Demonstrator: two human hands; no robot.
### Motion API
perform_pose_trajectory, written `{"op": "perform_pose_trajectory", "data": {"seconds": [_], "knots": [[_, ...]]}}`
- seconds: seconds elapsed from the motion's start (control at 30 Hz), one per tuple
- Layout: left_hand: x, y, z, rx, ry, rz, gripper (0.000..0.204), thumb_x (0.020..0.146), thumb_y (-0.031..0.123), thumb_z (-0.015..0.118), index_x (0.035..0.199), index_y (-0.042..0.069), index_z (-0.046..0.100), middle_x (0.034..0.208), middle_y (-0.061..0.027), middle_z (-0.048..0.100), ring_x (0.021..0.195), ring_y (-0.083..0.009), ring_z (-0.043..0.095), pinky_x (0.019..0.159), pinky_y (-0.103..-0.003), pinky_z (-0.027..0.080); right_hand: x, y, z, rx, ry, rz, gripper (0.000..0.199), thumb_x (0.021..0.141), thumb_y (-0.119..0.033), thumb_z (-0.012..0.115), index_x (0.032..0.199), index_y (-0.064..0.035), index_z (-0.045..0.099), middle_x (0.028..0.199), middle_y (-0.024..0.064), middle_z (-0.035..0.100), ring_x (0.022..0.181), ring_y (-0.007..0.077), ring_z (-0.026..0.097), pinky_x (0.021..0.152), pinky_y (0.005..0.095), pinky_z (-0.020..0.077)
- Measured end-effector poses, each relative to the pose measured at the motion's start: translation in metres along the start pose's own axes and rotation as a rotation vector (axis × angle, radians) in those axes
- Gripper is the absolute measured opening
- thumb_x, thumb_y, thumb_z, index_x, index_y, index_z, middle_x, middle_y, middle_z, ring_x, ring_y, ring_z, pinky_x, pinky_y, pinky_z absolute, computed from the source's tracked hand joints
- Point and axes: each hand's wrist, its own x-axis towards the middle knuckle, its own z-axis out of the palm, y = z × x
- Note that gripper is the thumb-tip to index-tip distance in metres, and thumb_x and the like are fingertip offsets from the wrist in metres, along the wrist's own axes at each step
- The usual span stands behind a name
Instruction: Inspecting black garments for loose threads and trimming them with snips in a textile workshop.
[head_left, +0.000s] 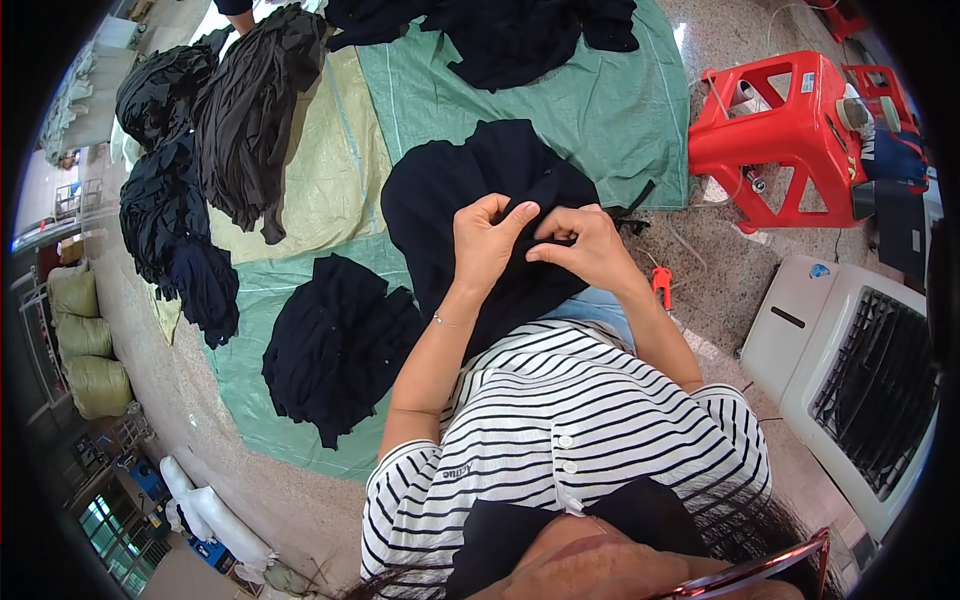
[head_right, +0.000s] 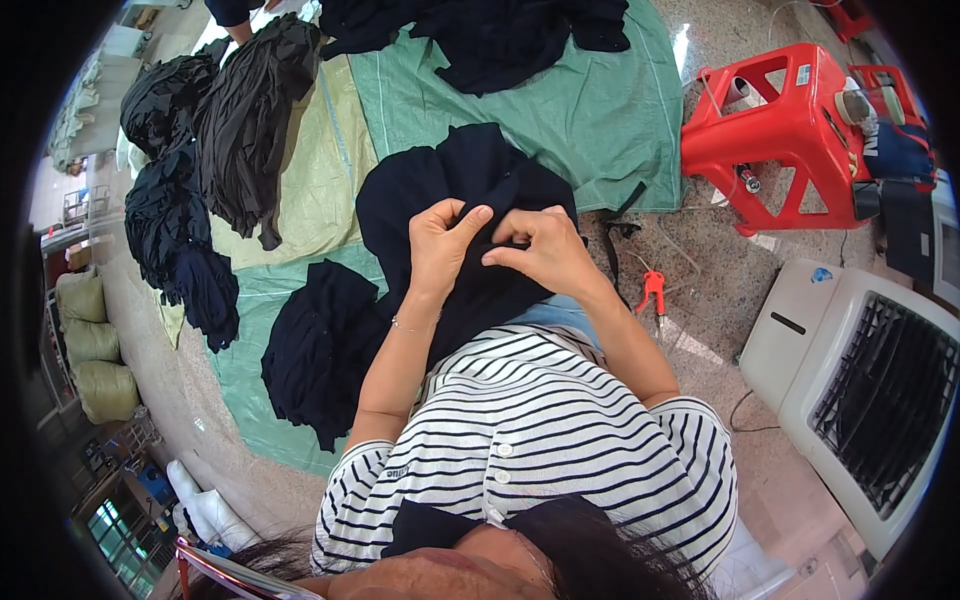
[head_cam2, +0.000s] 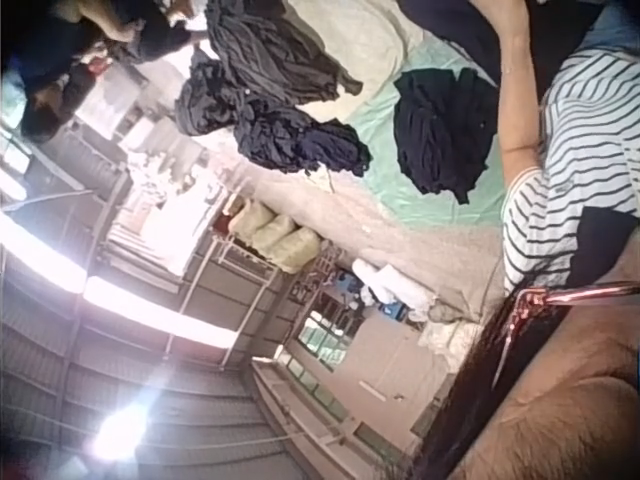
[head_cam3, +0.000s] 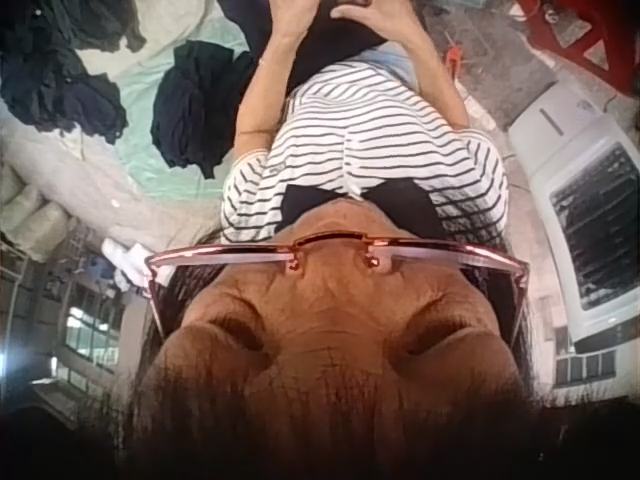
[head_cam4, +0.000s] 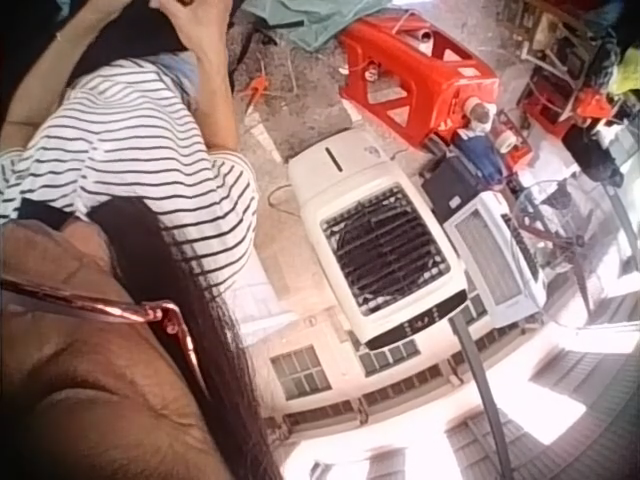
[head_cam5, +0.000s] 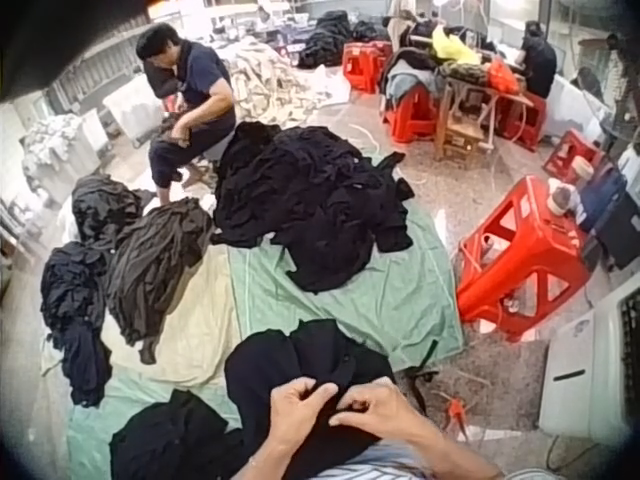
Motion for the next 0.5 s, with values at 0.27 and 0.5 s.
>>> {"op": "perform_pose_trajectory", "data": {"seconds": [0.27, 0.5], "knots": [[-0.004, -0.004, -0.009, -0.050, -0.124, -0.023, 0.017, 0.090, 0.011, 0.073, 0.083, -0.004, 0.068, 0.073, 0.0065, 0.057, 0.065, -0.0016, 0.043, 0.055, -0.022, 0.036, -0.008, -0.009, -0.007, -0.297, 0.030, -0.369, 0.016, 0.074, -0.008, 0.079, 0.084, -0.0035, 0.067, 0.082, 0.0062, 0.063, 0.074, 0.0225, 0.060, 0.086, 0.0421, 0.0450], [-0.007, 0.007, -0.012, 0.014, -0.116, -0.025, 0.016, 0.088, 0.012, 0.075, 0.083, -0.003, 0.069, 0.071, 0.0071, 0.058, 0.064, -0.0012, 0.044, 0.055, -0.020, 0.035, -0.011, -0.013, 0.002, -0.026, 0.133, -0.123, 0.017, 0.075, 0.003, 0.075, 0.090, -0.0003, 0.067, 0.085, 0.0106, 0.063, 0.077, 0.0240, 0.063, 0.074, 0.0347, 0.0495]]}}
